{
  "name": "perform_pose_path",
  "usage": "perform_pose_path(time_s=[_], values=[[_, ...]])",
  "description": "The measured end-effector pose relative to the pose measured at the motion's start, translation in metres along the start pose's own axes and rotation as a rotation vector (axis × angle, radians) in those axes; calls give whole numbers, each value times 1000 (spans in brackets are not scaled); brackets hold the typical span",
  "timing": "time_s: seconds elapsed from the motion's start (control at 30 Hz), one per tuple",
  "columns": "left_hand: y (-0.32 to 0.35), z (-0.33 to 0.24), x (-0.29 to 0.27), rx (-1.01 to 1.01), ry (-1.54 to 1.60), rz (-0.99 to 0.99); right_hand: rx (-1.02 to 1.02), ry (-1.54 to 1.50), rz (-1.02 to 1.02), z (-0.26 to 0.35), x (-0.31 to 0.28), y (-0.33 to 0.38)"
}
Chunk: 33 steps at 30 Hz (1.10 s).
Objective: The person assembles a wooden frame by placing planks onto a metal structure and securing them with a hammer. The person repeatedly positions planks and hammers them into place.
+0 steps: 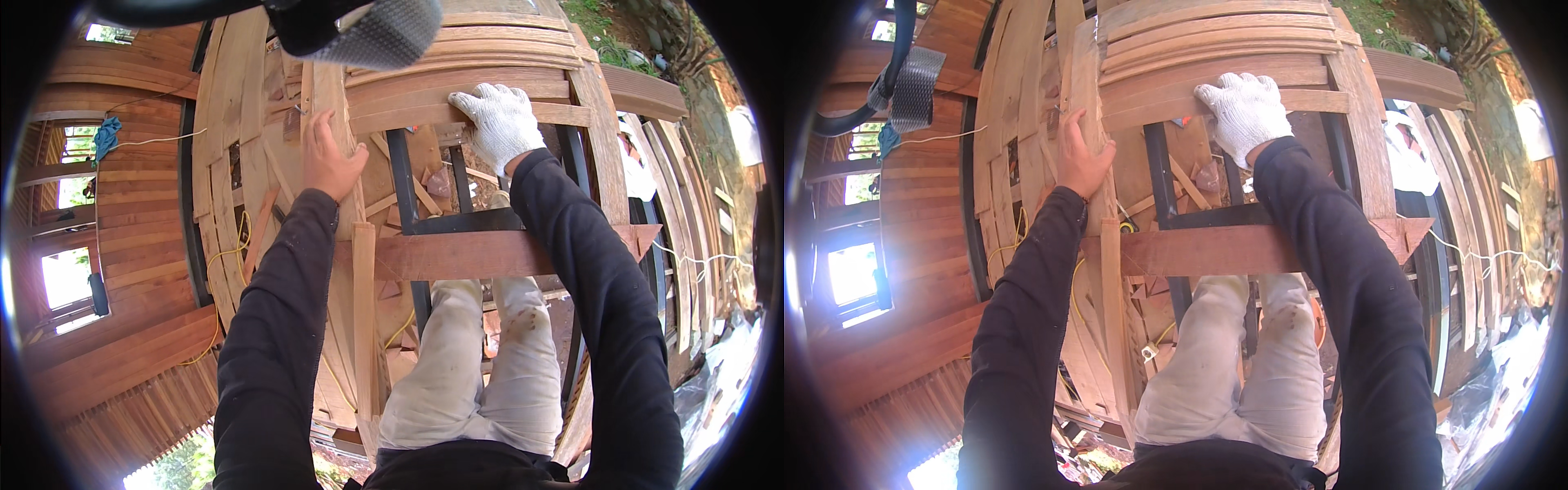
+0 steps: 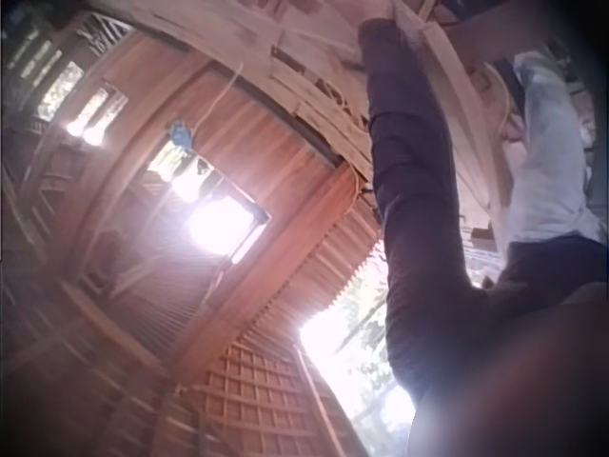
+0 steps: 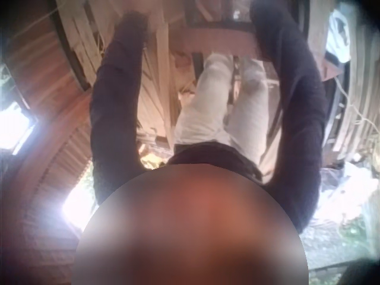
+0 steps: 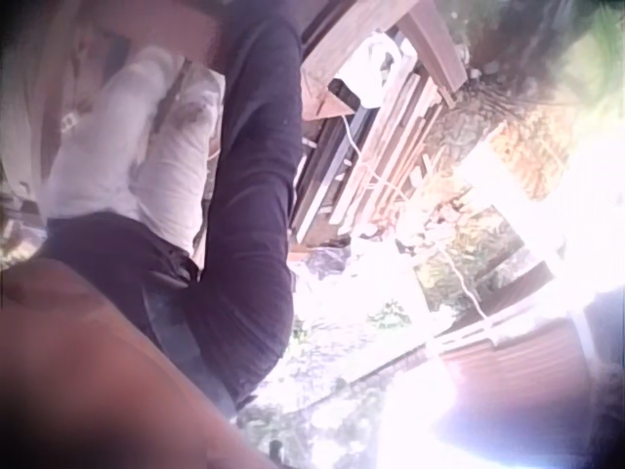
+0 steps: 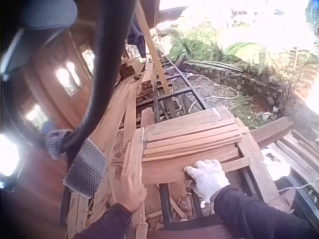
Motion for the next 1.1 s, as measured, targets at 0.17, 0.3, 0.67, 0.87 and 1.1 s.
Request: perform_pose_path(time_s=[0.17, 0.3, 0.67, 0.87, 1.1], values=[[-8, 1, 15, -8, 24, -42, -15, 29, 24, -5, 5, 0], [-9, -1, 17, -42, 40, -4, -39, 28, 10, -7, 4, -3], [-11, -2, 20, 21, 28, -15, -72, 9, 45, -5, 9, -14], [-7, 2, 19, 16, -22, 17, -120, -7, -59, -3, 13, -10], [-13, -14, 16, -35, -20, 105, -92, -5, -11, -3, 8, 0]])
Point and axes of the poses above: each hand's wrist, its own y-axis away from the middle knuckle, its own x-axis out of the palm, z = x × y, the point moved 5 cm from there along -y, towards the middle knuckle, and after that the axes turned 3 degrees about x, right-handed, at the moved point
